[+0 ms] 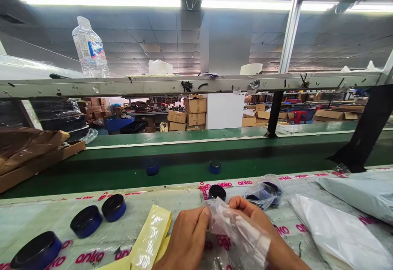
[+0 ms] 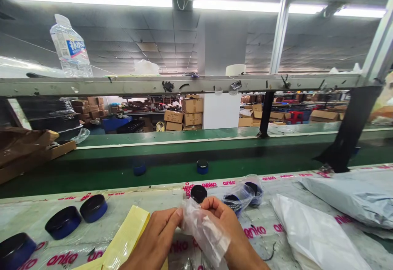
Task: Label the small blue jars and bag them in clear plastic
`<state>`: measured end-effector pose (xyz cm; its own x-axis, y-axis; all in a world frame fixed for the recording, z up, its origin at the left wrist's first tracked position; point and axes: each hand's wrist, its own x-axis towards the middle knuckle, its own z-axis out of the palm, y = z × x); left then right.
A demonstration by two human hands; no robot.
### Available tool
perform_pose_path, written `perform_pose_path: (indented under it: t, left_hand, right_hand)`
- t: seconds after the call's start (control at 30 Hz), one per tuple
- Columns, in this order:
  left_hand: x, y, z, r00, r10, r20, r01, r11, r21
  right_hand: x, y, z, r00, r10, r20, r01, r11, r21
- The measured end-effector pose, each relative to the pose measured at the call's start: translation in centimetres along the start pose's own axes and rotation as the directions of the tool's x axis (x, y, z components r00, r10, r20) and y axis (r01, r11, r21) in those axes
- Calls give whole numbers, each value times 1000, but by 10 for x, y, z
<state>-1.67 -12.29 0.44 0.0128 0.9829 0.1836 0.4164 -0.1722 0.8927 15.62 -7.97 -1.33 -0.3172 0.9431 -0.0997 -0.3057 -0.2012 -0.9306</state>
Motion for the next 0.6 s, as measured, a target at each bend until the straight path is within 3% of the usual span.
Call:
perform_pose_path:
  t: [0.07,0.13,0.27,0.37,0.43,0.5,0.6]
  left_hand:
    - [4,0,2,997,-83,7,83,991,-104]
    - [8,0,3,991,-130,44,137,938,-320]
    - [13,0,5,987,-133,95,159,642,-750]
    - [12,1,8,981,-135,140,182,387,-904]
    - [10,1,11,967,-139,213,245,282,-928]
    - [8,1,14,944,-128,304,328,275,-904]
    - [6,3,15,926,-110,362,375,394,-839]
  right_hand:
    - [-1,1,-1,1000,0,-24,2,997,76]
    - [-4,-2,0,999,-8,-39,15,986,169]
    - [-15,-14,4,997,-29,-68,50,944,327]
    - [-21,-18,7,999,18,-45,4,902,433]
    - [-24,-18,7,998,54,-32,-32,874,486]
    - [-24,-14,6,997,74,16,-72,857,511]
    - [-19,-4,3,982,88,166,-155,878,453]
